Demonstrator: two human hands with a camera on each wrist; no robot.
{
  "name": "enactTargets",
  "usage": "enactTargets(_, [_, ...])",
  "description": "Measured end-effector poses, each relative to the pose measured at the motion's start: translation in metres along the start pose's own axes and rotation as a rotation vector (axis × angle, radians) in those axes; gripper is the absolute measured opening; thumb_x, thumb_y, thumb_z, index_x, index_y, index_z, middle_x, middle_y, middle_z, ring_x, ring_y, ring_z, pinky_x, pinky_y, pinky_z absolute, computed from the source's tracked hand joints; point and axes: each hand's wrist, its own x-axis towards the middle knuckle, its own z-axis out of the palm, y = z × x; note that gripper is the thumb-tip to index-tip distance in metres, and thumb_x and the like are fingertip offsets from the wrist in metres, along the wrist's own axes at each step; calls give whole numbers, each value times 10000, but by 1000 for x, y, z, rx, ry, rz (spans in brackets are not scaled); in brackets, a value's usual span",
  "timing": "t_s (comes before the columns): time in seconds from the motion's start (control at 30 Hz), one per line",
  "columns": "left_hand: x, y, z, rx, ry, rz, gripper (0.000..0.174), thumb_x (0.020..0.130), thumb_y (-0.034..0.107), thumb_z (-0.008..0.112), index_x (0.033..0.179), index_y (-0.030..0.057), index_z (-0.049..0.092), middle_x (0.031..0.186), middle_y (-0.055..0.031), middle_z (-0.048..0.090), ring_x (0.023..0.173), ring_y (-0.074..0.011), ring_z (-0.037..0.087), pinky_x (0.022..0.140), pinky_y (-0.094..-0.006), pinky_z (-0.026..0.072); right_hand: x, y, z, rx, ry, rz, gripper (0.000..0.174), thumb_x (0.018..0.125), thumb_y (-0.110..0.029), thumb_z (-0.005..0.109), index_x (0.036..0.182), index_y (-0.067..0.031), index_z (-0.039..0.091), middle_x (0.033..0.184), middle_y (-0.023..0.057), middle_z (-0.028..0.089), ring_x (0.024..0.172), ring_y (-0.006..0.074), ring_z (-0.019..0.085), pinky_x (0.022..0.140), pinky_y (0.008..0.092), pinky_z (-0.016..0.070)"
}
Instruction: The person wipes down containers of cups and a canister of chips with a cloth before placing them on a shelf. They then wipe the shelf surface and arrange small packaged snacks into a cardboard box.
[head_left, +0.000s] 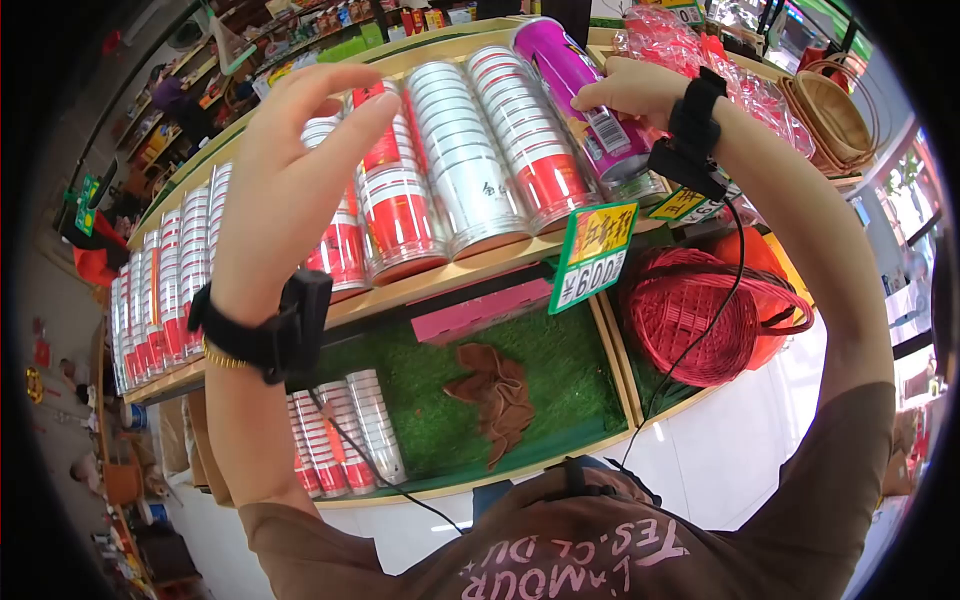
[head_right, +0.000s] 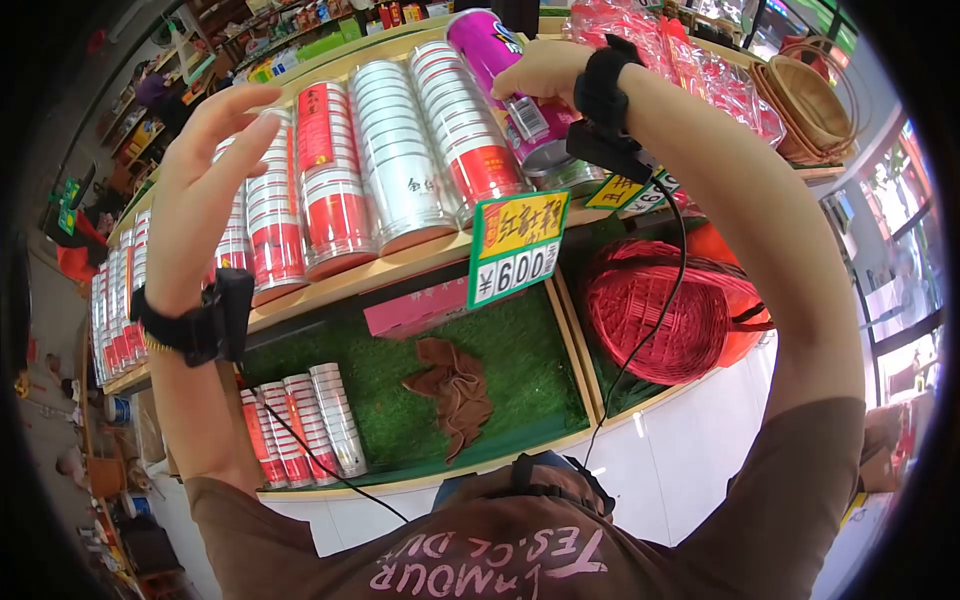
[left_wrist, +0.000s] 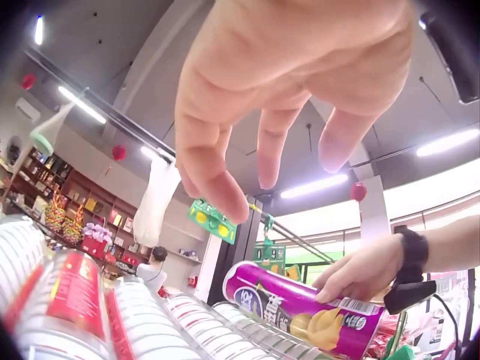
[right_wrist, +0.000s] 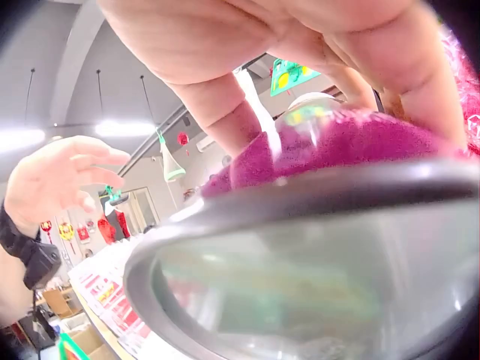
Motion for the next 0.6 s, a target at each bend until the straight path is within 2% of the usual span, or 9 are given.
enactTargets(0.13, [-42,9,-33,-152,40,-77,267,808,137,639,1035,3,596,1088,-71,531,949,-113,508,708,-232,455,23,3,1,-379,62,49,431,736,-345,691,1051,-70,586,864,73,618,756,191,593,622,381,483])
enactTargets(0.17, [-53,9,-41,-194,37,-87,270,802,115,643,1042,2,591,1102,-74,524,955,-109,509,715,-226,458,26,3,-2,-464,54,34,498,728,-391,693,1090,-74,566,904,81,621,805,217,605,666,415,497])
enactTargets(0.23, [-75,5,-57,-224,-10,-89,275,805,62,618,1070,3,580,1152,-94,510,983,-122,527,743,-238,467,19,8,2,-456,117,-89,475,699,-464,657,893,-31,661,753,106,646,537,205,596,466,318,484])
enactTargets(0.37, [-122,-2,-78,-203,-108,-66,301,781,68,626,1076,24,585,1189,-118,503,999,-178,548,741,-264,474,15,14,3,-577,229,-28,559,705,-512,644,964,-16,649,776,121,652,592,214,618,473,331,495])
enactTargets(0.4, [-133,-4,-83,-188,-148,-56,312,769,73,637,1074,28,586,1185,-120,504,998,-188,551,739,-269,474,16,13,3,-591,204,21,589,713,-526,633,1008,-17,636,821,127,656,665,215,630,523,335,509])
enactTargets(0.5, [-161,-10,-96,-89,-239,-28,326,736,81,664,1047,27,583,1167,-125,509,1018,-218,542,738,-282,472,3,9,10,-640,316,-113,582,726,-514,636,1041,-25,623,875,124,655,718,213,633,604,326,517])
enactTargets(0.53, [-171,-13,-101,-90,-279,-30,337,739,88,644,1064,24,579,1186,-128,504,1032,-215,530,753,-279,465,1,9,10,-484,258,-176,547,772,-468,619,1072,-10,598,897,106,653,771,216,633,678,313,513])
enactTargets(0.57, [-182,-18,-104,-91,-323,-35,349,743,95,623,1081,22,575,1205,-131,498,1047,-213,518,768,-277,457,5,7,1,-490,131,-130,570,823,-449,591,1148,13,513,1051,149,593,896,193,599,697,338,505])
enactTargets(0.6, [-194,-21,-105,-127,-337,-41,344,741,104,634,1070,20,579,1200,-131,498,1037,-214,523,766,-289,463,13,16,-15,-704,332,-216,541,835,-438,580,1120,19,529,1029,151,603,897,189,600,711,322,497])
